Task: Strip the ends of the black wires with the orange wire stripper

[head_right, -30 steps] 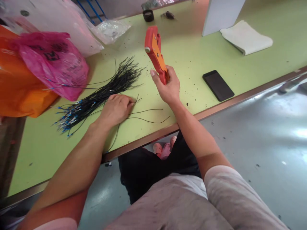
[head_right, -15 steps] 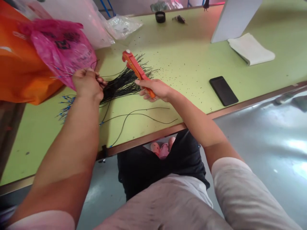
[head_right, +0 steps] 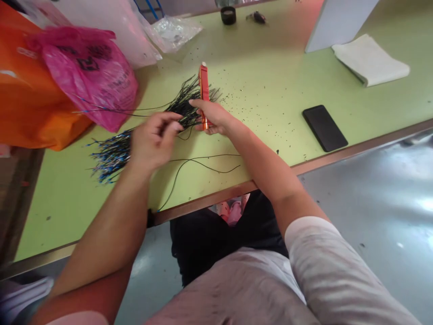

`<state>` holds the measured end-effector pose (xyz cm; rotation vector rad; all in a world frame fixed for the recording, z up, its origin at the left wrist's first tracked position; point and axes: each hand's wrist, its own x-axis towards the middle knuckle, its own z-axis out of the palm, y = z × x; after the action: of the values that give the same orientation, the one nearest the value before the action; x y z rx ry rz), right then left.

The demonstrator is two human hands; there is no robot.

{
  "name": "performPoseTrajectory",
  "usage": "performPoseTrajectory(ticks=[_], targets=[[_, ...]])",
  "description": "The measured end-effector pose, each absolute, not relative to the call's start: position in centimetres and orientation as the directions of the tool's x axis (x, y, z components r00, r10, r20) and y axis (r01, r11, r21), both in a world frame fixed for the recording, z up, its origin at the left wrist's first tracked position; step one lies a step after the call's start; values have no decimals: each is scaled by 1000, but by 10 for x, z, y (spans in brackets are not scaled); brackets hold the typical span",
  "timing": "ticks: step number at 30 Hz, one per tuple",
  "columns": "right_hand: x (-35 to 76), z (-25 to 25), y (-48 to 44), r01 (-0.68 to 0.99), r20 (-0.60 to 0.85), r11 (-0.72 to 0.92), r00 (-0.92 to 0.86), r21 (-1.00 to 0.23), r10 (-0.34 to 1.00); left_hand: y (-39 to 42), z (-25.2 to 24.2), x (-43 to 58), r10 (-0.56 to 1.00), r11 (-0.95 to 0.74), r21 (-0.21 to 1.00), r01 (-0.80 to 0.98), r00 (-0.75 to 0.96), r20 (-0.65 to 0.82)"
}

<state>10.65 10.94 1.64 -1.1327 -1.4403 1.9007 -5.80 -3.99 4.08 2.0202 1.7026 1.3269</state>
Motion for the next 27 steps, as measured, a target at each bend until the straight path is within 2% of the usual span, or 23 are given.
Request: performPoseTrajectory(ticks=[3, 5, 7, 10, 12, 16, 19, 22, 27], targets=[[132, 33, 122, 250, -282, -190, -414, -950, 865, -26, 11, -45, 945, -312, 561, 767, 188, 269], [153, 39, 131, 341, -207, -82, -348, -937, 915, -18, -6, -48, 952, -305, 542, 783, 235, 197], [172, 37, 135, 324, -163, -46, -344, -945, 925, -9, -18, -66, 961, -260, 535, 804, 162, 224], [187, 25, 130, 176, -41, 18, -323, -984, 945, 9, -23, -104, 915, -111, 617, 779, -162, 369], [189, 18, 122, 102, -17, 20, -348, -995, 937, 17, -17, -117, 890, -95, 643, 760, -224, 398], [189, 21, 107, 68, 0, 34, -447, -997, 895, 11, 5, -89, 902, -73, 747, 661, -275, 332], [188, 29, 98, 124, 17, 96, -526, -988, 850, -4, 18, -55, 945, -51, 895, 442, -267, 186], [182, 32, 89, 127, 41, 136, -562, -983, 826, -18, 24, -40, 967, -6, 953, 303, -243, 83], [169, 35, 72, -12, -61, -85, -601, -996, 797, -29, 31, -40, 969, -18, 981, 192, -237, 65]])
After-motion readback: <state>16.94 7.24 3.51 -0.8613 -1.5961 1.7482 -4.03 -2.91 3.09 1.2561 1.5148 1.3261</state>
